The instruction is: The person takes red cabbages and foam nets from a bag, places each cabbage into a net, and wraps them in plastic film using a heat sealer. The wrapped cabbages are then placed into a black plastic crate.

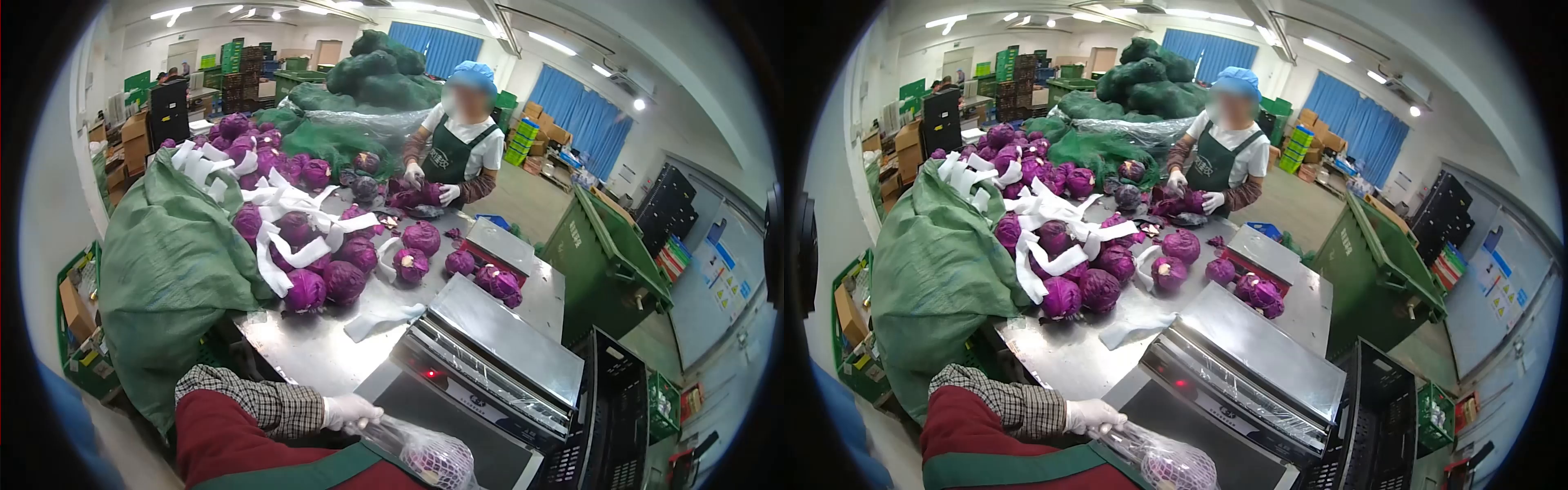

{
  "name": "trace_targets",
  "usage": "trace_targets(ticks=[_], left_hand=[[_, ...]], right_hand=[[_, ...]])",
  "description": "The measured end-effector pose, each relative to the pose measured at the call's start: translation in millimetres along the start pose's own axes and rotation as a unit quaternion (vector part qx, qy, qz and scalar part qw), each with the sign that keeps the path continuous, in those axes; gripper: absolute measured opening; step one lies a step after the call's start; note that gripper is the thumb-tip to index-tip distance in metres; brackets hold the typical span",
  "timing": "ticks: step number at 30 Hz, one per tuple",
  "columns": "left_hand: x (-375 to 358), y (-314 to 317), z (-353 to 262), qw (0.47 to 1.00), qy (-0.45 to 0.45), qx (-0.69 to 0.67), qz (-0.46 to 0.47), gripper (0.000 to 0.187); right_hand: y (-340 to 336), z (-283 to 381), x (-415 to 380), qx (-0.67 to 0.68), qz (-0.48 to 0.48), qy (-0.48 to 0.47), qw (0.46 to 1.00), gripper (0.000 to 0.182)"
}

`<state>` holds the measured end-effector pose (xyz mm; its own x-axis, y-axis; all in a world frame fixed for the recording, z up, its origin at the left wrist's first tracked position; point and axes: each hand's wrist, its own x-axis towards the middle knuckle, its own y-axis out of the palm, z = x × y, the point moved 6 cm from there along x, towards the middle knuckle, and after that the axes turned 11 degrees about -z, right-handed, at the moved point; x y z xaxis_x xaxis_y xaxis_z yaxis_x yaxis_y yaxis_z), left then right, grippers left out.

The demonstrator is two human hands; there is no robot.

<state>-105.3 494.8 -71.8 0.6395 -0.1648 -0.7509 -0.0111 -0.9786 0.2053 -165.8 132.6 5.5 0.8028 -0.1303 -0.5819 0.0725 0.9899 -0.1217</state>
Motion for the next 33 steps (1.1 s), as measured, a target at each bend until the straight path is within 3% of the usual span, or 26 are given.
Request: trace_targets(ticks=[4,9,12,19,23,25,26,28,30,31,33], left_hand=[[32,18,30,0.981,0.083,0.173,-0.027,0.032],[56,41,62,0.969,0.162,0.185,-0.019,0.032],[56,79,52,0.955,0.180,0.226,0.069,0.029],[43,115,42,0.939,0.205,0.014,0.275,0.033],[33,130,14,0.908,0.220,-0.090,0.345,0.038],[33,138,-6,0.879,0.331,-0.072,0.335,0.043],[4,138,-43,0.793,0.560,0.168,0.170,0.040],[-1,150,-58,0.746,0.617,0.128,0.214,0.052],[-18,158,-78,0.729,0.600,0.127,0.305,0.055],[-23,166,-77,0.770,0.500,0.078,0.388,0.056],[-38,188,-71,0.804,0.273,-0.028,0.528,0.057]], right_hand=[[4,2,-2,-0.008,-0.002,-0.025,1.000,0.033],[7,2,-3,-0.017,-0.001,-0.043,0.999,0.038],[11,3,-6,-0.018,-0.002,-0.050,0.999,0.041],[18,5,-5,-0.010,-0.007,-0.061,0.998,0.051],[29,4,2,0.001,-0.009,-0.058,0.998,0.057],[32,1,5,0.000,-0.011,-0.059,0.998,0.060],[32,1,6,-0.002,-0.009,-0.064,0.998,0.062],[30,5,8,0.001,-0.003,-0.076,0.997,0.065],[26,11,12,0.010,0.002,-0.092,0.996,0.068],[23,12,14,0.015,0.002,-0.099,0.995,0.070],[13,17,19,0.022,0.003,-0.120,0.993,0.073]])
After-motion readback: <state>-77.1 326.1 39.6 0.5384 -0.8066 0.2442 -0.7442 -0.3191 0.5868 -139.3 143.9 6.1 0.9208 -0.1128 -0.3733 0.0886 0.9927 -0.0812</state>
